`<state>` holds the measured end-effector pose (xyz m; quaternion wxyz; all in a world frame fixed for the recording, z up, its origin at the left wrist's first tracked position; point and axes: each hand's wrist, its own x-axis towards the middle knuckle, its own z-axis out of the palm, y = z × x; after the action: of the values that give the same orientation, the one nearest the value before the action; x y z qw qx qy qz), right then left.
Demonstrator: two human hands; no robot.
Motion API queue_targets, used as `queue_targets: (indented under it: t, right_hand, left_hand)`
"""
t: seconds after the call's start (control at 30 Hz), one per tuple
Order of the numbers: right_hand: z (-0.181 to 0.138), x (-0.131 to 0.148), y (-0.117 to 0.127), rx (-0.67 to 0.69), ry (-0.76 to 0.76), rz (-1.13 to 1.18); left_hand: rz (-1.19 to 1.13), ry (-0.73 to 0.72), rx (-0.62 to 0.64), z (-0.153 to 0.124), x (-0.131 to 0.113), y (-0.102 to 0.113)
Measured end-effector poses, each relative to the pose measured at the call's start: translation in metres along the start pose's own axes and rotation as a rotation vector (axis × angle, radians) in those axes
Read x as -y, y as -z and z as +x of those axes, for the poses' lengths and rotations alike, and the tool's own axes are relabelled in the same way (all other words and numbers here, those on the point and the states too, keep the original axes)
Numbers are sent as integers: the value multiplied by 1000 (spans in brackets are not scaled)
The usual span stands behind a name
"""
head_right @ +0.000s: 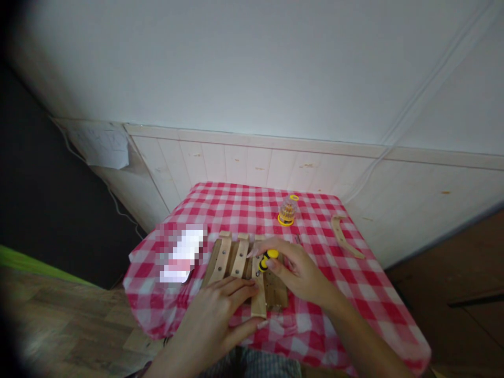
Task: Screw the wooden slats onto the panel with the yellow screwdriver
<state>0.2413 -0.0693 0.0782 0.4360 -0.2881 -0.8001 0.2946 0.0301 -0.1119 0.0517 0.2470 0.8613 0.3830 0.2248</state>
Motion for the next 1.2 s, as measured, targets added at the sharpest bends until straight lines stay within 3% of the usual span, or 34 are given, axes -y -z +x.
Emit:
queue_targets:
  t: [0.23,0.33,0.5,0.67,0.83,1.07,1.2]
  right_hand:
    - [-2,-8,-5,-78,124,-155]
    - [-4,-1,0,22,123,-293]
    - [-7,19,20,213,-36,-604]
    - [-9,16,33,259,-56,-699]
    - [-5,12,36,167,-69,-768]
    - [7,9,25,-16,137,-1043]
    - [12,8,21,-64,81,-1166]
  left_hand:
    - [1,1,6,0,-1,1]
    - [4,-4,2,0,-1,1]
    - [13,-24,-21,0,0,0]
    - [15,-24,-26,0,0,0]
    - [7,-29,-31,0,0,-1]
    - [7,-30,-24,0,1,-1]
    - [2,-35,-24,0,1,-1]
